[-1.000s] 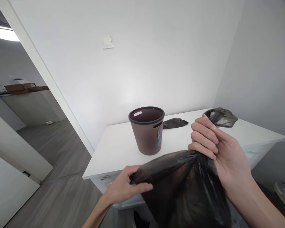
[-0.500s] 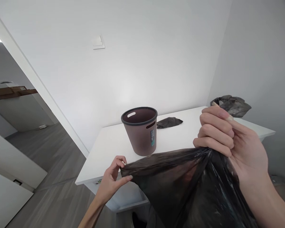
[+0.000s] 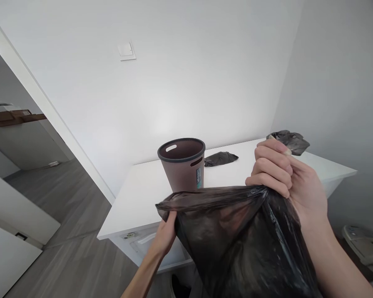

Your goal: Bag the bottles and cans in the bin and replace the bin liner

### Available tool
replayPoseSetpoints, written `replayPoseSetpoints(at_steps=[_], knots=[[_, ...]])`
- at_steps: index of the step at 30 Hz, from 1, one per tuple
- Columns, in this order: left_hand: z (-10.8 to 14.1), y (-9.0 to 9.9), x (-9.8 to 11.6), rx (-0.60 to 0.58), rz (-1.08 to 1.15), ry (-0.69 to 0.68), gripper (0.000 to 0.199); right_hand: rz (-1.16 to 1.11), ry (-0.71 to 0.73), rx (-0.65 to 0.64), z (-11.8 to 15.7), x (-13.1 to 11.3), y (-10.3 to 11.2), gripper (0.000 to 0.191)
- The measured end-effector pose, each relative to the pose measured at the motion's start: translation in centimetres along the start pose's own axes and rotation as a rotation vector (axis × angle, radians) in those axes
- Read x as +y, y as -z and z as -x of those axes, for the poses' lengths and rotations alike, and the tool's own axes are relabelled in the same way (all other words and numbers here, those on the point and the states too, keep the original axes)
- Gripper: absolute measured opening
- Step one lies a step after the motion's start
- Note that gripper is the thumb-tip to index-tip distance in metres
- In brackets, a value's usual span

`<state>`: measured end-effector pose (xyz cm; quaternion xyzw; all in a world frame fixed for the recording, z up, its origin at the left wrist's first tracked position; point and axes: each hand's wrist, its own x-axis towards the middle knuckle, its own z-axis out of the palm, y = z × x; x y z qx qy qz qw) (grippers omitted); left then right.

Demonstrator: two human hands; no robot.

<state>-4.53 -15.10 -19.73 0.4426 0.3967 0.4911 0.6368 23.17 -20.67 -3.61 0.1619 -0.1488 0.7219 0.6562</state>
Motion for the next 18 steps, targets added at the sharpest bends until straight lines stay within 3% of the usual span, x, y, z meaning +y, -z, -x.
replayPoseSetpoints(at_steps=[5,9,11,14,18], knots=[[0.0,-2.9,5.2,-0.095,0.359,-0.184,0.046,0.241,0.022,0.118,0.1,-0.8,2.0,0.03],[0.9,-3.4,9.2,-0.101,0.414,-0.281,0.015,0.596,-0.131,0.156,0.3,-0.6,3.2,0.029],[1.5,-3.7,10.7,-0.131,0.269,-0.301,0.018,0.789,-0.226,0.161,0.4,-0.2,3.3,0.031],[2.4,-4.9,12.2,-0.171,-0.126,-0.246,0.04,1.086,-0.362,0.16,0.1,0.7,3.2,0.041],[3.5,-6.9,13.0,-0.2,-0.631,-0.175,0.057,1.382,-0.471,0.165,-0.6,2.6,3.6,0.047]])
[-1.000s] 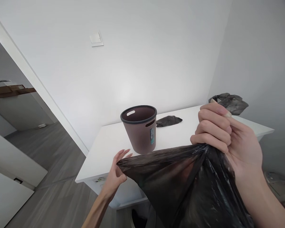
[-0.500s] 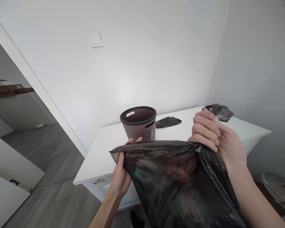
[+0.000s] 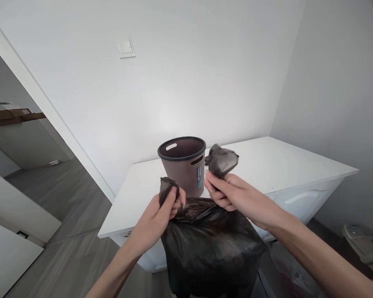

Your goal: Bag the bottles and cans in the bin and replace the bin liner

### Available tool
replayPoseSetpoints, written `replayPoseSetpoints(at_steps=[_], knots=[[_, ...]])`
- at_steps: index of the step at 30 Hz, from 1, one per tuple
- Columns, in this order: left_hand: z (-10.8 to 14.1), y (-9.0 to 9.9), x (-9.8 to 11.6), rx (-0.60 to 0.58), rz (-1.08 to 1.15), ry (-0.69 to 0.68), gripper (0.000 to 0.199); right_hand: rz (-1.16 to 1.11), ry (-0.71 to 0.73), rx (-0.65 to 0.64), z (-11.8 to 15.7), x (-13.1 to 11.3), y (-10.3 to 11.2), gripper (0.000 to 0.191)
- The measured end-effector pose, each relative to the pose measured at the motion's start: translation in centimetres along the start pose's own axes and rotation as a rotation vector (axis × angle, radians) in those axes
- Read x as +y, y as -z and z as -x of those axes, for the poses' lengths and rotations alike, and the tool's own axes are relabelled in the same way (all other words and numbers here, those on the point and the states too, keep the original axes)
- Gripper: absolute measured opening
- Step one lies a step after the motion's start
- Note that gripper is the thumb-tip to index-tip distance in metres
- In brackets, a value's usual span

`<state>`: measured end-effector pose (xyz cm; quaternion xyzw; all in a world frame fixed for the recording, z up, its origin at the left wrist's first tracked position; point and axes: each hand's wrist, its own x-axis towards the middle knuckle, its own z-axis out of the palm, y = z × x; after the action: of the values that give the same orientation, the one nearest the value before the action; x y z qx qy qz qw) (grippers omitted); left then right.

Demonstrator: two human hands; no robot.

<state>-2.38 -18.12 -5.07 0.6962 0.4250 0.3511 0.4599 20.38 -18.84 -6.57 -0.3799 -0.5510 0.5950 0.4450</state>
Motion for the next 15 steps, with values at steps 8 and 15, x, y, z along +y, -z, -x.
replayPoseSetpoints(at_steps=[8,15], knots=[[0.4,-2.3,-0.3,0.014,-0.094,0.005,0.053,0.554,0.107,-0.005,-2.9,2.1,-2.9,0.022],[1.5,-2.8,-0.8,0.012,-0.248,-0.002,0.049,0.24,-0.076,-0.094,-2.9,2.5,-3.9,0.01]])
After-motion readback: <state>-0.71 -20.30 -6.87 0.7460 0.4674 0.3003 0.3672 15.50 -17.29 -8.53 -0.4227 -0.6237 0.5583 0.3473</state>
